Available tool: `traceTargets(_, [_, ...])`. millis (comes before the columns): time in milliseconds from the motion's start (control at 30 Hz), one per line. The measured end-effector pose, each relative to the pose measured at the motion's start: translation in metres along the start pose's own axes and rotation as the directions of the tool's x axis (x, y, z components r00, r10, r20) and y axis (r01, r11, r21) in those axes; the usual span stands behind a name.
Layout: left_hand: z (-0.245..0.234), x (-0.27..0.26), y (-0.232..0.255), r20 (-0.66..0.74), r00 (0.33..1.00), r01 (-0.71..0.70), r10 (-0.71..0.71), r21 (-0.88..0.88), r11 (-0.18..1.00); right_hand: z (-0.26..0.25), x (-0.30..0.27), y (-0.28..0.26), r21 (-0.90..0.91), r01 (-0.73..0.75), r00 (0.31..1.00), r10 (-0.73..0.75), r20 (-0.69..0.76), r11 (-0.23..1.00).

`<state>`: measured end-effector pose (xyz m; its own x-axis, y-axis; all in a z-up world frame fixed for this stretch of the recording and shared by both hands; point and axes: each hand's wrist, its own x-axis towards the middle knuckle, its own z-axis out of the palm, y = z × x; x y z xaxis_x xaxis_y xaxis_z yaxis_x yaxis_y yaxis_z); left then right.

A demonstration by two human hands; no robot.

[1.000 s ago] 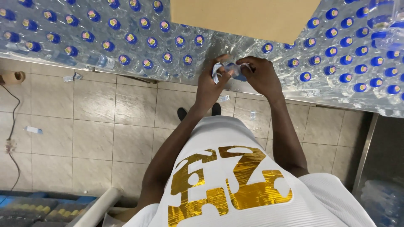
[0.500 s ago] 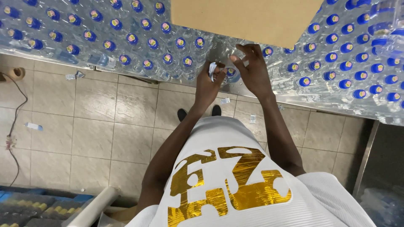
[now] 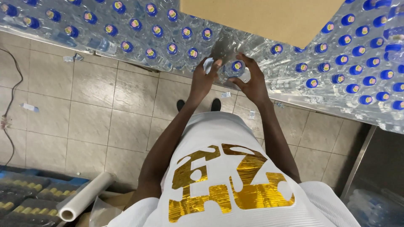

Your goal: Manually applying small blue labels to the caps of water bottles in a production setting.

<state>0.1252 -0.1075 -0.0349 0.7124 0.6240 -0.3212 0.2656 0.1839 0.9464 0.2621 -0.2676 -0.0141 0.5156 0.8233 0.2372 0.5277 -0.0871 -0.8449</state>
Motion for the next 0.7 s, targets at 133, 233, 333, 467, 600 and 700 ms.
traceTargets(133, [-0.042,-0.030,-0.059,0.052,0.989,0.132,-0.139,0.125,0.983,0.008,-0.005,0.012,-0.043,-0.064,0.998,0.065,0.019,0.997])
traceTargets(233, [-0.069,-0.074,-0.080,0.141,0.948,0.191,-0.285,0.464,0.865,0.016,-0.010,0.028,-0.097,-0.223,0.967,0.233,0.107,0.970])
traceTargets(333, [-0.091,-0.102,-0.135,0.116,0.913,0.270,-0.391,0.548,0.792,0.027,-0.012,0.047,-0.050,-0.293,0.945,0.297,0.138,0.955])
traceTargets(467, [-0.110,-0.116,-0.193,0.003,0.873,0.353,-0.488,0.687,0.635,0.038,-0.018,0.062,-0.088,-0.364,0.917,0.373,0.138,0.927])
traceTargets(600, [-0.109,-0.119,-0.215,-0.012,0.851,0.335,-0.524,0.781,0.527,0.042,-0.014,0.053,-0.144,-0.322,0.930,0.341,0.136,0.936])
traceTargets(700, [-0.110,-0.121,-0.217,0.035,0.855,0.268,-0.518,0.825,0.498,0.046,-0.017,0.065,-0.173,-0.302,0.936,0.326,0.130,0.937])
